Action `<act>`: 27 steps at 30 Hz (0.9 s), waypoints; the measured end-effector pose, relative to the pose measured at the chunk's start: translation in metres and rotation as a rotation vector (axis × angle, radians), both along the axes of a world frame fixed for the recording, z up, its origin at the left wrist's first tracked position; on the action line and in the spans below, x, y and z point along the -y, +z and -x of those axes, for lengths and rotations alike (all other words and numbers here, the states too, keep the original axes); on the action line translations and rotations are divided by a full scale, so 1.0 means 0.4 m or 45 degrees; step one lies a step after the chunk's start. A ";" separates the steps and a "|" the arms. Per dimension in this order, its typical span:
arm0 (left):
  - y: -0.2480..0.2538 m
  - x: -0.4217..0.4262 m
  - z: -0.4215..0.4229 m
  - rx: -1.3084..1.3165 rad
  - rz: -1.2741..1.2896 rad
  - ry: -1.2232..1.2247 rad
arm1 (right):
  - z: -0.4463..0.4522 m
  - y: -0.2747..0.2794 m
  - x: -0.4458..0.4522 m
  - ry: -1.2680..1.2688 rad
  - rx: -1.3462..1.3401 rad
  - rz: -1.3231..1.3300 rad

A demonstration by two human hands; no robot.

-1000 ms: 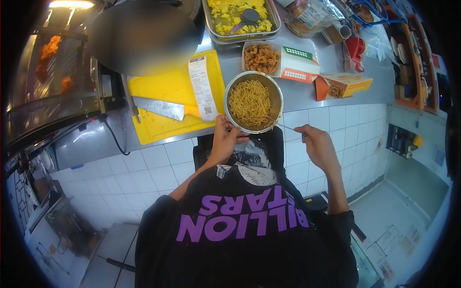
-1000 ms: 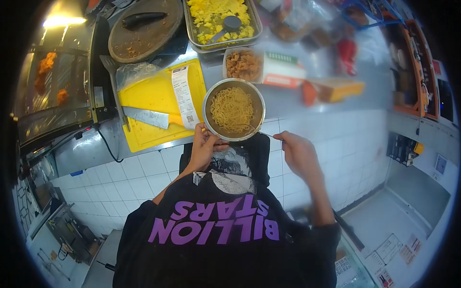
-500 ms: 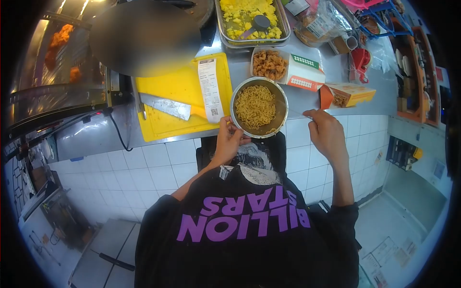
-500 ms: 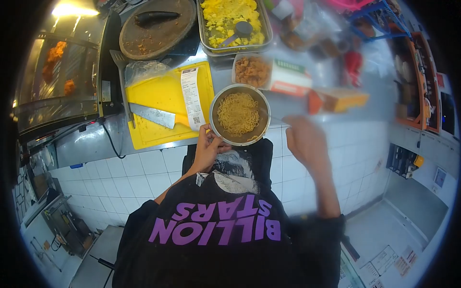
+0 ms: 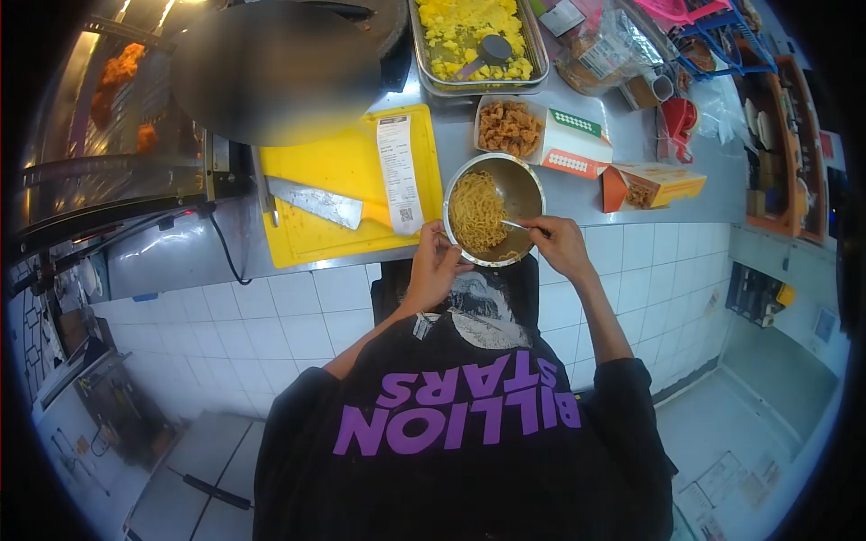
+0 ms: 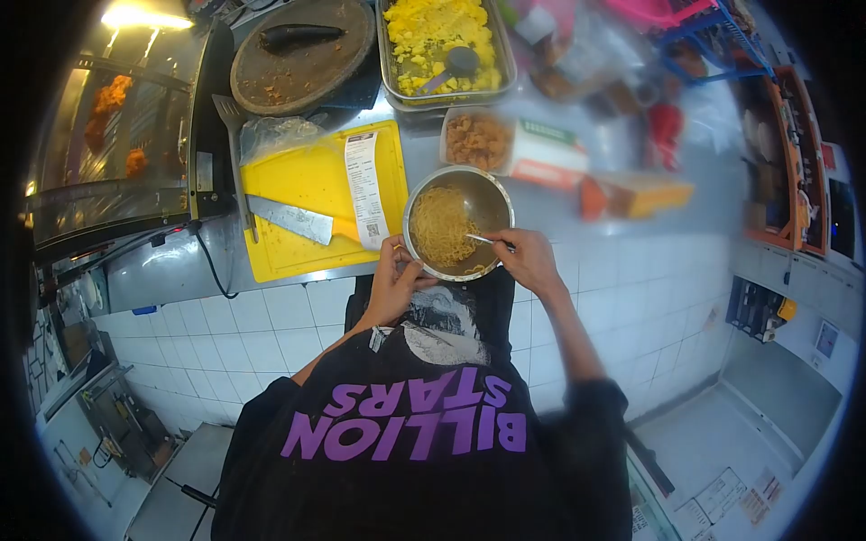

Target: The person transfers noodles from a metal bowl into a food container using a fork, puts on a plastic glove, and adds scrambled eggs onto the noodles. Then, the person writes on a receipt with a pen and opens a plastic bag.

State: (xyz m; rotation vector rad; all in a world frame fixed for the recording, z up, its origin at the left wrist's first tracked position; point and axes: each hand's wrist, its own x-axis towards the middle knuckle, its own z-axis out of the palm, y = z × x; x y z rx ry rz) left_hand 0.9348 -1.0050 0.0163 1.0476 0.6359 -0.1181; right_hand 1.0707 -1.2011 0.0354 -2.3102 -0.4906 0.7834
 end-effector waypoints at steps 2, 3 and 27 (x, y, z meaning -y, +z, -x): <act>0.002 -0.004 0.004 -0.012 -0.020 -0.002 | 0.010 -0.026 0.013 -0.057 -0.063 -0.103; 0.004 -0.004 0.003 -0.020 -0.007 0.013 | 0.015 -0.030 0.020 -0.096 -0.046 -0.208; 0.011 -0.006 0.005 -0.139 0.088 0.064 | -0.035 0.426 0.093 0.066 0.465 -0.190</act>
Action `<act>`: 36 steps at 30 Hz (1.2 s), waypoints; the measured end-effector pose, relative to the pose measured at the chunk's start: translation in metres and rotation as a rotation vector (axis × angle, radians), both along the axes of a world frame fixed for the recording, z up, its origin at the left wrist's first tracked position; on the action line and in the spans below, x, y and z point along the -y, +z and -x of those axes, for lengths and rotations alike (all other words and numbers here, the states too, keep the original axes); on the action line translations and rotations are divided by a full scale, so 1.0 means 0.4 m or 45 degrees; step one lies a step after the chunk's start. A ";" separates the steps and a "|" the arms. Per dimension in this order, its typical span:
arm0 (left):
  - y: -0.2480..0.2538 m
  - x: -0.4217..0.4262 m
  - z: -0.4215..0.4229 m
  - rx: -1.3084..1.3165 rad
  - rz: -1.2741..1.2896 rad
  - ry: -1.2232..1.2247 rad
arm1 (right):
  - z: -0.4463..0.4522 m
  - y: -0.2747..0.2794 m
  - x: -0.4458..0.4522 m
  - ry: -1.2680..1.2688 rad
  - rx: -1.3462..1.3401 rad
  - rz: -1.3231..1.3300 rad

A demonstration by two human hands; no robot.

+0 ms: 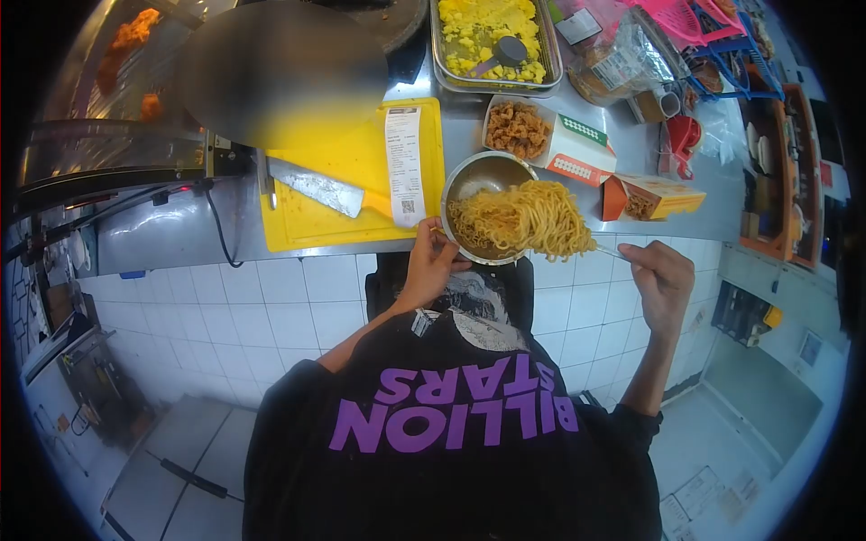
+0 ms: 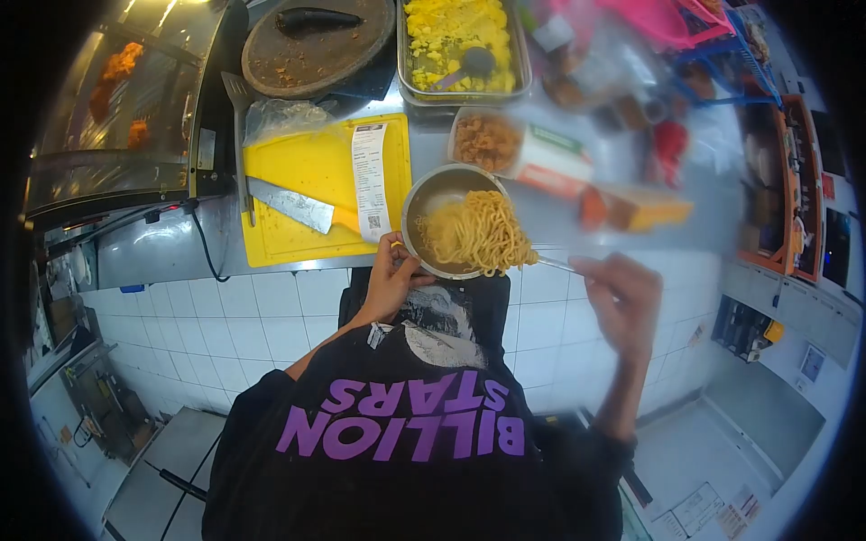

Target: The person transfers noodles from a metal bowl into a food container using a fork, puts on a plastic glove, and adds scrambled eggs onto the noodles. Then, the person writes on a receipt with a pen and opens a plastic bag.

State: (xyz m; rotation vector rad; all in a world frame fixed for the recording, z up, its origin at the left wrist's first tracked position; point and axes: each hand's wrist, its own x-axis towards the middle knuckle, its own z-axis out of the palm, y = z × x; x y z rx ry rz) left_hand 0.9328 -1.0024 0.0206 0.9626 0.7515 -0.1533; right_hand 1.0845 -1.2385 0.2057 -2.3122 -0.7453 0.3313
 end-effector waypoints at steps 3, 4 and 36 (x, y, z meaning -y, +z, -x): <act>-0.002 0.003 0.001 0.010 0.001 0.010 | -0.001 -0.037 -0.049 -0.028 -0.159 0.021; -0.003 0.002 0.001 0.020 -0.005 0.017 | 0.002 -0.066 -0.069 -0.029 -0.159 0.020; -0.008 -0.006 0.005 0.048 -0.029 0.048 | 0.101 -0.260 -0.160 0.153 -0.105 0.531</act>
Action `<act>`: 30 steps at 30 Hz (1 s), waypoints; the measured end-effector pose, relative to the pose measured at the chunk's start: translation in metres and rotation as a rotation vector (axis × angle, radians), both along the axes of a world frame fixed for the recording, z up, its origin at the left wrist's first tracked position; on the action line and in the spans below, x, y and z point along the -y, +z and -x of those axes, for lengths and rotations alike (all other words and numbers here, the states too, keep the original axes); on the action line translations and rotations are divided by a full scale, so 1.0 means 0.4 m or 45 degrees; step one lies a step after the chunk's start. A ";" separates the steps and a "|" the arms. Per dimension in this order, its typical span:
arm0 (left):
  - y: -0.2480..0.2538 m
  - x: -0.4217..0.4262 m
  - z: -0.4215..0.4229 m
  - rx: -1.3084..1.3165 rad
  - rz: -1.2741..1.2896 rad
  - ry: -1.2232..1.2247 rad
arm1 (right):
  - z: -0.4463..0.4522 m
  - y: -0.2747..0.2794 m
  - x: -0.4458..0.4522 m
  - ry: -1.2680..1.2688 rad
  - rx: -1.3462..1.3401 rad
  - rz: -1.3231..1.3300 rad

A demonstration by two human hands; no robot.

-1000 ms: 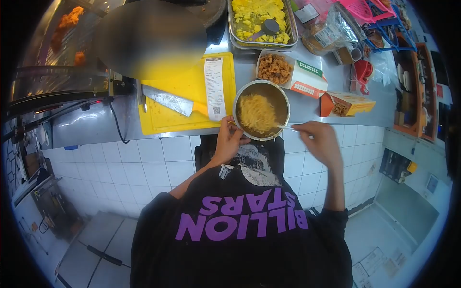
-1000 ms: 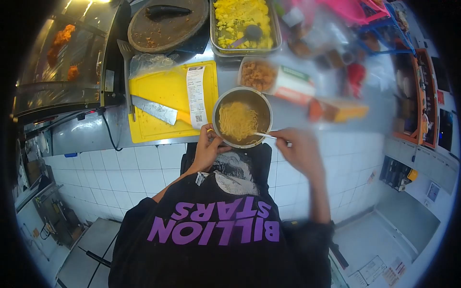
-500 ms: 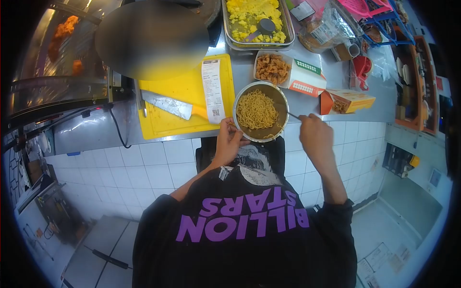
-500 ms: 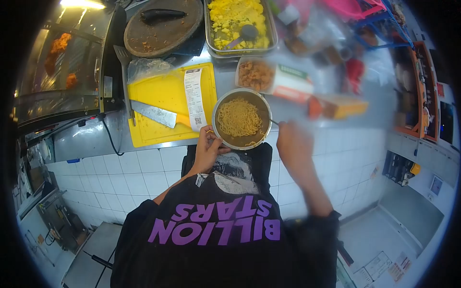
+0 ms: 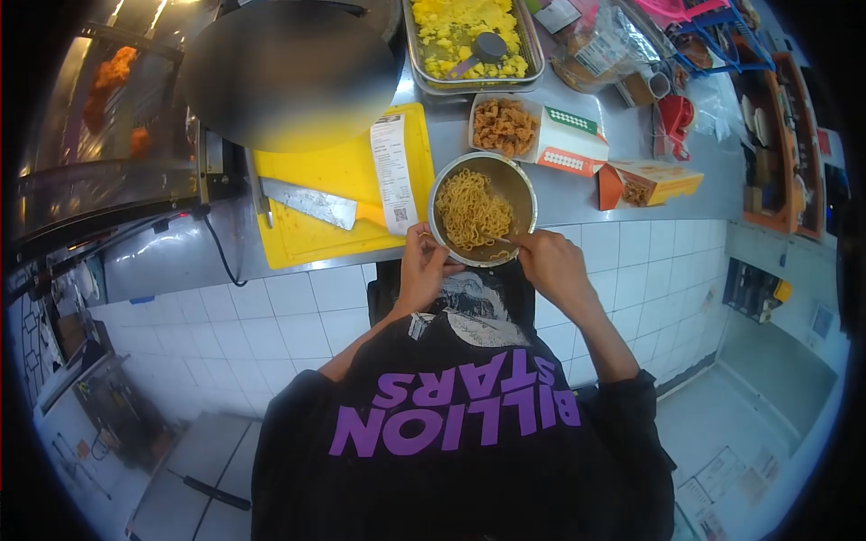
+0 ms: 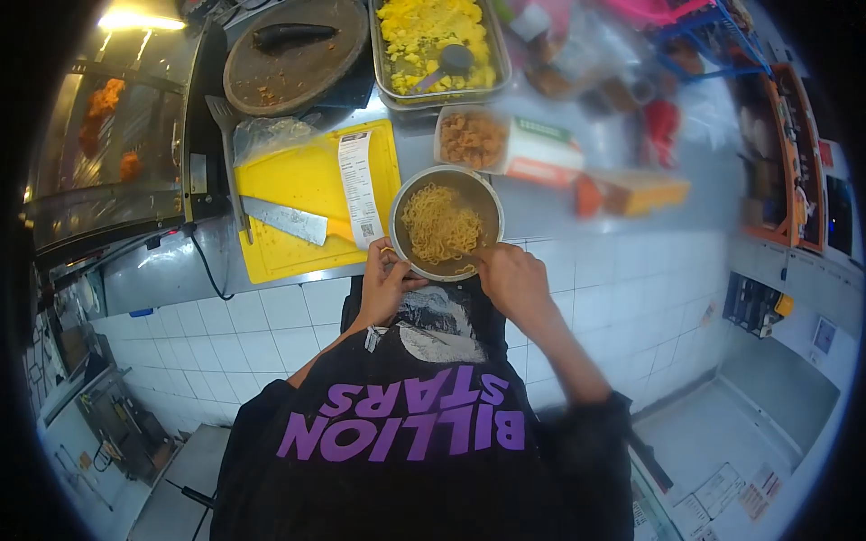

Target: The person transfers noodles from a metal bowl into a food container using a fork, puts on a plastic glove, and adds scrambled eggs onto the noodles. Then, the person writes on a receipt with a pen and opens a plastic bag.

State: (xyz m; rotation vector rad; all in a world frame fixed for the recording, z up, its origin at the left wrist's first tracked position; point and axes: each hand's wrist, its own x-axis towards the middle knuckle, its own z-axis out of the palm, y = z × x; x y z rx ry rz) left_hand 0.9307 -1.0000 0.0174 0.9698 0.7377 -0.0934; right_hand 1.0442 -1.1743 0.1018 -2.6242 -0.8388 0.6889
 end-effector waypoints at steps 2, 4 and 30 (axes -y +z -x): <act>0.001 0.001 -0.003 -0.016 -0.012 0.037 | 0.008 -0.004 -0.018 -0.069 0.061 0.109; 0.002 0.000 -0.005 -0.022 0.016 0.024 | 0.015 0.032 -0.023 -0.093 0.089 0.139; 0.013 -0.007 -0.022 -0.039 -0.083 0.018 | -0.035 -0.017 0.150 -0.635 -0.351 -0.539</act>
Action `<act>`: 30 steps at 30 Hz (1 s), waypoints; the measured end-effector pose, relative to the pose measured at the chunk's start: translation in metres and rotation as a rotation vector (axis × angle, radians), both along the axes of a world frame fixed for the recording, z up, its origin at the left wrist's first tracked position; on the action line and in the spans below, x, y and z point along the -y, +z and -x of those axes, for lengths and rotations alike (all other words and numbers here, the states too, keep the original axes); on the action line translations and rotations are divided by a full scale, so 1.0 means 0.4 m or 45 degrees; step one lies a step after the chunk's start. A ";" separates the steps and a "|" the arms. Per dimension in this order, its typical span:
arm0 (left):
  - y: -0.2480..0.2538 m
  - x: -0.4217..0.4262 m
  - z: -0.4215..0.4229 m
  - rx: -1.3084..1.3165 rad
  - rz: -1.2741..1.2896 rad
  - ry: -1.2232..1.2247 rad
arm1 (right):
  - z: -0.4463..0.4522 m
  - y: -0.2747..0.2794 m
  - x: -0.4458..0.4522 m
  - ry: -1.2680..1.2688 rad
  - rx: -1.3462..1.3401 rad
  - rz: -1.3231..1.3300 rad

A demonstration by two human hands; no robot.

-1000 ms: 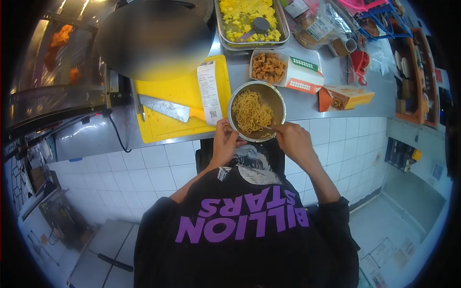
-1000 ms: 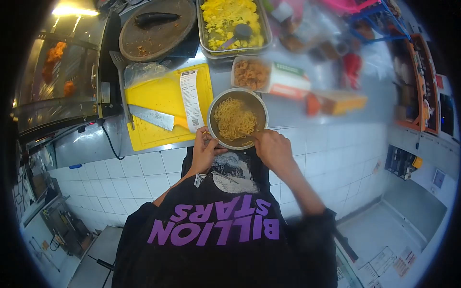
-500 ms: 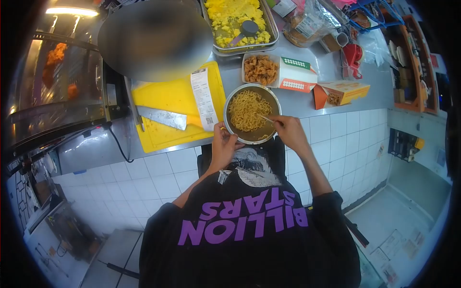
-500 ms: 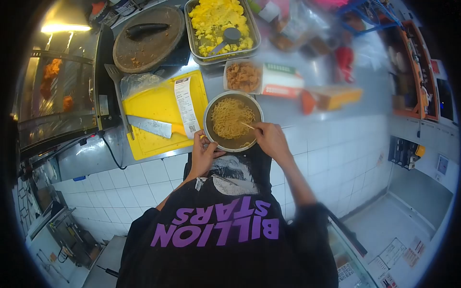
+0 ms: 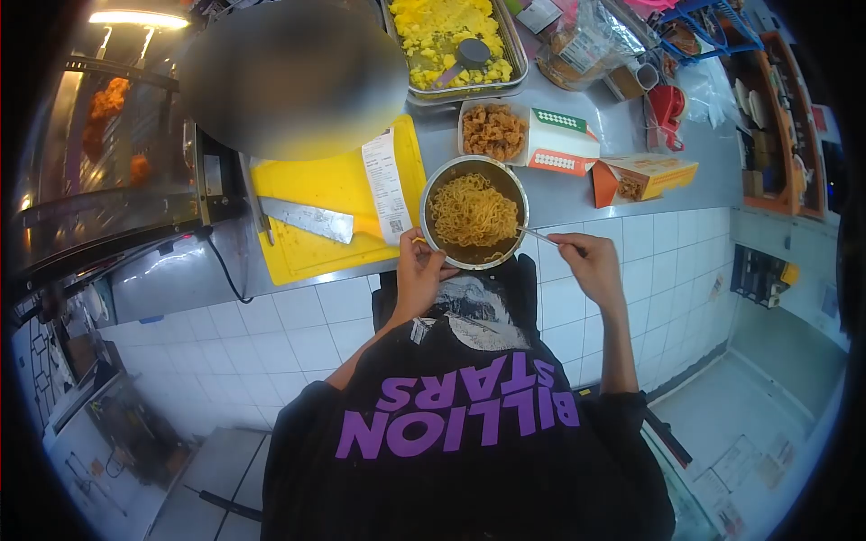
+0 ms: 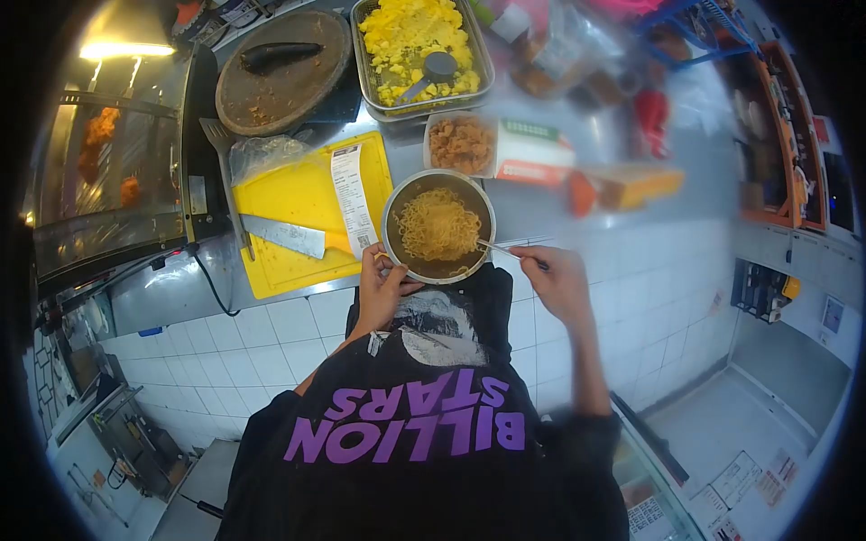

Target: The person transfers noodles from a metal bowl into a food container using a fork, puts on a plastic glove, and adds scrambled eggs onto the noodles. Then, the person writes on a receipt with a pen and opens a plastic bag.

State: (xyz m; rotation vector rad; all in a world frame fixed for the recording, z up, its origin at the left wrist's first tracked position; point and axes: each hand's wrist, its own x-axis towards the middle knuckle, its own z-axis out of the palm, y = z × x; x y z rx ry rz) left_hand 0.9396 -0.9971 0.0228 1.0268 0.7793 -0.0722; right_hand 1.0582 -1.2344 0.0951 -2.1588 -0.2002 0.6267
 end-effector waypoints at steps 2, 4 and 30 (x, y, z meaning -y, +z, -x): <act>-0.001 -0.001 -0.001 0.010 0.006 0.008 | -0.010 0.068 -0.001 0.032 0.075 0.107; -0.001 -0.004 0.001 0.017 0.004 -0.005 | -0.013 0.120 -0.007 0.010 0.062 0.102; 0.008 0.006 -0.014 -0.062 -0.063 0.031 | 0.038 -0.007 -0.035 0.336 0.237 0.513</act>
